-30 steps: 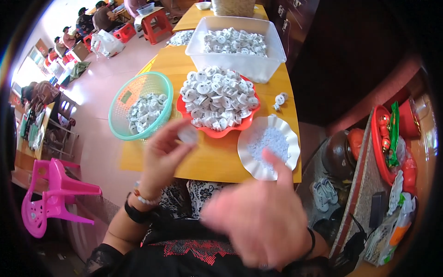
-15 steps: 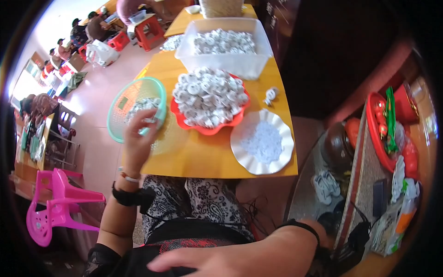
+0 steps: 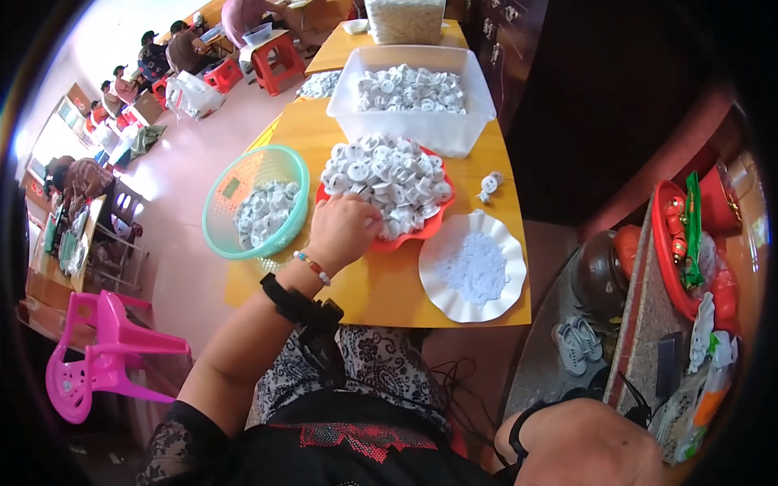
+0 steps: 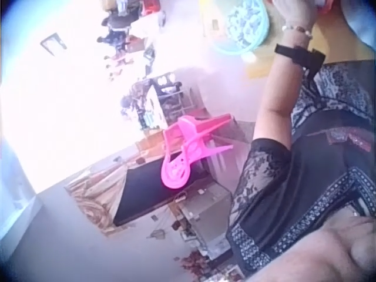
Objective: Manually sorting and assembling small plastic shoe accessories or buttons on a workbench.
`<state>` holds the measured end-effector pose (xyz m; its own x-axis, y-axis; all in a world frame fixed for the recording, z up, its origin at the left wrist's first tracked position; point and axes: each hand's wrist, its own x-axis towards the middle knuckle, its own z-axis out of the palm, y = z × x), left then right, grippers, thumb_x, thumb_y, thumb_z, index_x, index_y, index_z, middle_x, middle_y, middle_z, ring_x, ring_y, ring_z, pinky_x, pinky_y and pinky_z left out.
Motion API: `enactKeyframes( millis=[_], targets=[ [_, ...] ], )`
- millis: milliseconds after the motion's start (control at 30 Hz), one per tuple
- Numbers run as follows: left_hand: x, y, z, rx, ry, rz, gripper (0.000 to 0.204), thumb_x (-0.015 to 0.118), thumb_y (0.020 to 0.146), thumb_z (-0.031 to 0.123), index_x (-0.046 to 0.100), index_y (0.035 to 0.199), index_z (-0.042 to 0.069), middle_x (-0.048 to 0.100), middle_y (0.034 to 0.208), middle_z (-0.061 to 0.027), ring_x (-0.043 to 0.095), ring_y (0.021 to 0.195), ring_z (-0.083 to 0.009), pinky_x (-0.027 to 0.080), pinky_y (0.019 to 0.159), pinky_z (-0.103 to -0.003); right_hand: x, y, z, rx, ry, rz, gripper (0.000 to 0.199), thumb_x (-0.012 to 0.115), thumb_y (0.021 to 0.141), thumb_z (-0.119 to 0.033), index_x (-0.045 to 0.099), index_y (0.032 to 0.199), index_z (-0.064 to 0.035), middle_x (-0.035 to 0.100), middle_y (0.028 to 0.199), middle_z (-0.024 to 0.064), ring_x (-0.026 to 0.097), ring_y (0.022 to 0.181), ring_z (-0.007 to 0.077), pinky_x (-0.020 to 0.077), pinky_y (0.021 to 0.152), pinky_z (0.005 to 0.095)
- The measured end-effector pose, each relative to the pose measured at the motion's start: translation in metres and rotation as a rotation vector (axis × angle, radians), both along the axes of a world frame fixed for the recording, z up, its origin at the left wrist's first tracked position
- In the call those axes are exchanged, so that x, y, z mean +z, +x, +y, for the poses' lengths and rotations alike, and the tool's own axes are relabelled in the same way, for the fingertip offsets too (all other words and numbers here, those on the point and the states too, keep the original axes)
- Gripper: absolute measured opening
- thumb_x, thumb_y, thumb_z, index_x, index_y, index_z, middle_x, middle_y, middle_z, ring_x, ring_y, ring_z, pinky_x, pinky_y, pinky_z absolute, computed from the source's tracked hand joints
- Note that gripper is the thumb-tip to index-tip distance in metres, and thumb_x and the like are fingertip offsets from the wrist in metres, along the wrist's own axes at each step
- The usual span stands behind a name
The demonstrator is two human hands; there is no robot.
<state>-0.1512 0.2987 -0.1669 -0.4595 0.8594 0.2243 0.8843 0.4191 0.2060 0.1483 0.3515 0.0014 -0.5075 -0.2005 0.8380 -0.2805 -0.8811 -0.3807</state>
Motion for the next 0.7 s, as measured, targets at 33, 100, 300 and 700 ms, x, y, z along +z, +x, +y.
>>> enactKeyframes(
  millis=[33,100,300,700],
  targets=[
    [-0.003,-0.002,-0.003,-0.004,0.004,-0.012,0.017,0.070,0.079,0.026,0.078,0.088,0.015,0.071,0.097,-0.0080,0.066,0.095,-0.0299,0.050,0.084,-0.044,-0.005,-0.009,0.008,-0.004,0.006,0.005,0.048,0.053,0.102,-0.028,0.048,0.141,-0.0005,0.071,0.115,0.0191,0.068,0.112,0.0271,0.0358,0.113,0.0471],
    [-0.009,-0.004,-0.002,-0.043,0.029,-0.040,0.014,0.070,0.079,0.025,0.077,0.085,0.015,0.070,0.094,-0.0080,0.066,0.093,-0.0299,0.051,0.082,-0.043,-0.021,-0.022,0.020,0.045,0.401,0.336,0.069,0.048,0.105,-0.030,0.015,0.156,0.0013,0.067,0.126,0.0190,0.065,0.117,0.0342,0.0249,0.120,0.0506],
    [-0.013,-0.011,-0.019,-0.069,0.149,-0.081,0.010,0.064,0.079,0.018,0.072,0.079,0.011,0.070,0.089,-0.0079,0.065,0.088,-0.0306,0.051,0.078,-0.043,-0.116,-0.052,0.059,-1.213,1.390,-0.964,0.010,0.068,0.086,-0.014,0.073,0.090,-0.0067,0.072,0.087,0.0117,0.068,0.084,0.0242,0.0490,0.085,0.0359],
    [0.028,0.024,-0.056,0.027,0.603,-1.465,0.007,0.057,0.100,0.015,0.060,0.105,0.011,0.068,0.110,-0.0024,0.059,0.081,-0.0080,0.045,0.069,-0.022,-0.226,-0.062,0.074,-1.805,1.760,-0.810,0.014,0.077,0.078,-0.024,0.071,0.086,-0.0144,0.067,0.091,0.0034,0.065,0.089,0.0244,0.0372,0.081,0.0422]
  ],
)
